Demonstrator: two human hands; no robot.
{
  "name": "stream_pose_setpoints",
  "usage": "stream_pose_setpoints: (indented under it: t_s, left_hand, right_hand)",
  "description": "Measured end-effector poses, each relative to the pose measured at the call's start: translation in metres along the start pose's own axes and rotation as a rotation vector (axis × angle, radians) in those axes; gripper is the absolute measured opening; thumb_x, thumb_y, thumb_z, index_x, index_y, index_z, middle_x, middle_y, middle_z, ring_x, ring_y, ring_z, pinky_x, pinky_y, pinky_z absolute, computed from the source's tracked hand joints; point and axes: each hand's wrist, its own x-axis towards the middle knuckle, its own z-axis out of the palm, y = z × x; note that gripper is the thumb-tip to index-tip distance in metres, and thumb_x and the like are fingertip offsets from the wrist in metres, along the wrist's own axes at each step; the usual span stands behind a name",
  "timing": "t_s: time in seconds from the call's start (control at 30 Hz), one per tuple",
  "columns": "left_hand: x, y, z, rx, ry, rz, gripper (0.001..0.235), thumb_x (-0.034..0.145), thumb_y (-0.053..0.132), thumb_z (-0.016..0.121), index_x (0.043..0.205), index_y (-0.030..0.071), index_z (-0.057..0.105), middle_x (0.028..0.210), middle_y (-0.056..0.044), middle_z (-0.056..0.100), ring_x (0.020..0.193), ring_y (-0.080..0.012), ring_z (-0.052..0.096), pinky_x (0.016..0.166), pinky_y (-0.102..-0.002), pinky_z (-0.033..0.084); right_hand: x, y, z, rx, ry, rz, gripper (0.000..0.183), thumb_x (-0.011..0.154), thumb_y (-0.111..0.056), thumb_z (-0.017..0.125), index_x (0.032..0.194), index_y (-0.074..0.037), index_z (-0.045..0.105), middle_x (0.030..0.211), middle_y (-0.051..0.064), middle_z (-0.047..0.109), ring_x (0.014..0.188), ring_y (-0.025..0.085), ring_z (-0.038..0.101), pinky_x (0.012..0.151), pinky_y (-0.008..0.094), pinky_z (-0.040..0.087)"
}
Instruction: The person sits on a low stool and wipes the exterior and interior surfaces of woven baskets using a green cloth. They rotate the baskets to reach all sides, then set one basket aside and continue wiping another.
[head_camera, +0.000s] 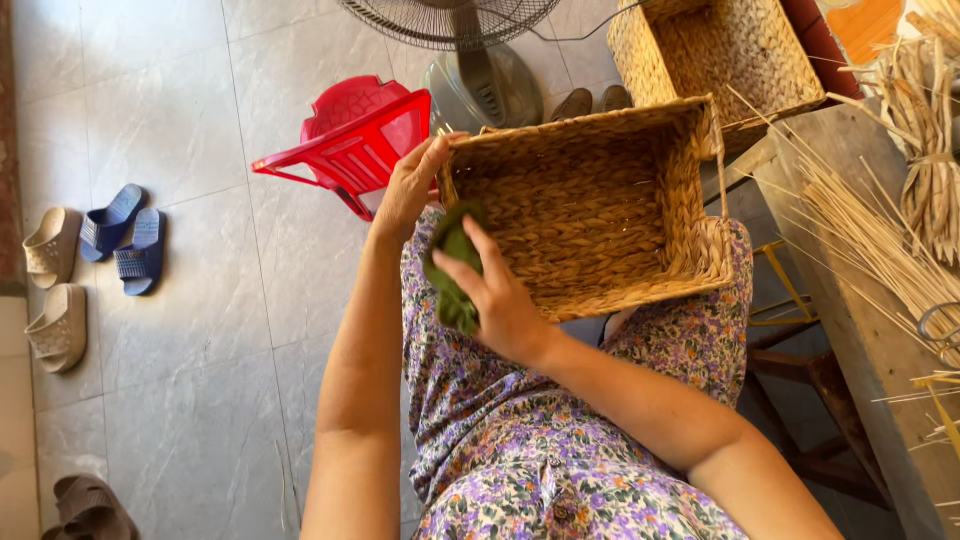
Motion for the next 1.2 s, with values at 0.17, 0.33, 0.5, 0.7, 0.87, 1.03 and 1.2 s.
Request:
stream_pose_setpoints:
  t_s: [0.17, 0.33, 0.5, 0.7, 0.87, 1.03, 1.2]
  left_hand:
    - [-0.013, 0.002, 0.012, -0.042, 0.038, 0.024, 0.052, 0.101, 0.054, 0.051, 0.132, 0.015, 0.068, 0.119, 0.001, 0.070, 0.108, -0.0108, 0.062, 0.084, -0.029, 0.053]
    - [-0.005, 0.002, 0.021, -0.010, 0.082, 0.044, 0.053, 0.103, 0.054, 0.050, 0.130, 0.013, 0.070, 0.115, 0.000, 0.072, 0.102, -0.0090, 0.062, 0.077, -0.027, 0.047]
    - [0.007, -0.014, 0.011, -0.151, 0.079, 0.021, 0.049, 0.103, 0.049, 0.052, 0.126, 0.009, 0.069, 0.110, -0.002, 0.071, 0.100, -0.0104, 0.065, 0.083, -0.028, 0.054]
    - [0.023, -0.053, 0.004, -0.199, 0.099, 0.188, 0.047, 0.108, 0.041, 0.051, 0.126, 0.001, 0.067, 0.115, -0.005, 0.070, 0.106, -0.0114, 0.063, 0.096, -0.027, 0.050]
    - [0.021, -0.061, 0.015, -0.149, 0.227, 0.208, 0.047, 0.107, 0.043, 0.052, 0.124, 0.001, 0.067, 0.114, -0.005, 0.070, 0.108, -0.0128, 0.061, 0.100, -0.027, 0.047]
    - [0.015, -0.050, 0.022, -0.110, 0.244, 0.192, 0.049, 0.106, 0.046, 0.053, 0.126, 0.003, 0.066, 0.117, -0.004, 0.068, 0.112, -0.0135, 0.059, 0.102, -0.028, 0.045]
    - [0.012, -0.051, 0.021, -0.106, 0.248, 0.185, 0.045, 0.106, 0.042, 0.055, 0.128, 0.005, 0.063, 0.119, -0.004, 0.066, 0.113, -0.0133, 0.058, 0.103, -0.030, 0.044]
  right_hand:
    - [-0.036, -0.019, -0.023, -0.023, -0.084, -0.027, 0.064, 0.078, -0.011, 0.084, 0.138, -0.010, 0.060, 0.156, 0.029, 0.035, 0.141, 0.048, 0.045, 0.116, 0.049, 0.042]
    - [0.003, 0.000, -0.017, 0.040, -0.014, 0.068, 0.055, 0.073, -0.011, 0.086, 0.124, -0.015, 0.066, 0.140, 0.025, 0.047, 0.127, 0.043, 0.054, 0.106, 0.045, 0.048]
    - [0.048, 0.020, 0.000, 0.030, 0.193, 0.033, 0.052, 0.077, -0.008, 0.084, 0.124, -0.016, 0.065, 0.139, 0.021, 0.051, 0.131, 0.041, 0.056, 0.111, 0.043, 0.049]
    - [0.013, 0.001, 0.004, 0.060, 0.026, 0.013, 0.070, 0.076, -0.005, 0.081, 0.141, -0.010, 0.057, 0.160, 0.030, 0.027, 0.144, 0.050, 0.040, 0.119, 0.047, 0.039]
    - [-0.032, 0.003, -0.020, 0.062, -0.112, -0.030, 0.062, 0.080, -0.014, 0.084, 0.138, -0.013, 0.062, 0.160, 0.025, 0.034, 0.144, 0.043, 0.044, 0.118, 0.046, 0.041]
    - [-0.060, 0.017, -0.034, 0.220, -0.143, -0.061, 0.037, 0.085, -0.019, 0.085, 0.119, -0.018, 0.071, 0.152, 0.016, 0.050, 0.139, 0.033, 0.053, 0.115, 0.043, 0.047]
    - [-0.056, 0.040, -0.073, 0.541, 0.125, 0.345, 0.023, 0.090, -0.025, 0.078, 0.113, -0.027, 0.075, 0.144, 0.011, 0.065, 0.127, 0.026, 0.069, 0.094, 0.037, 0.061]
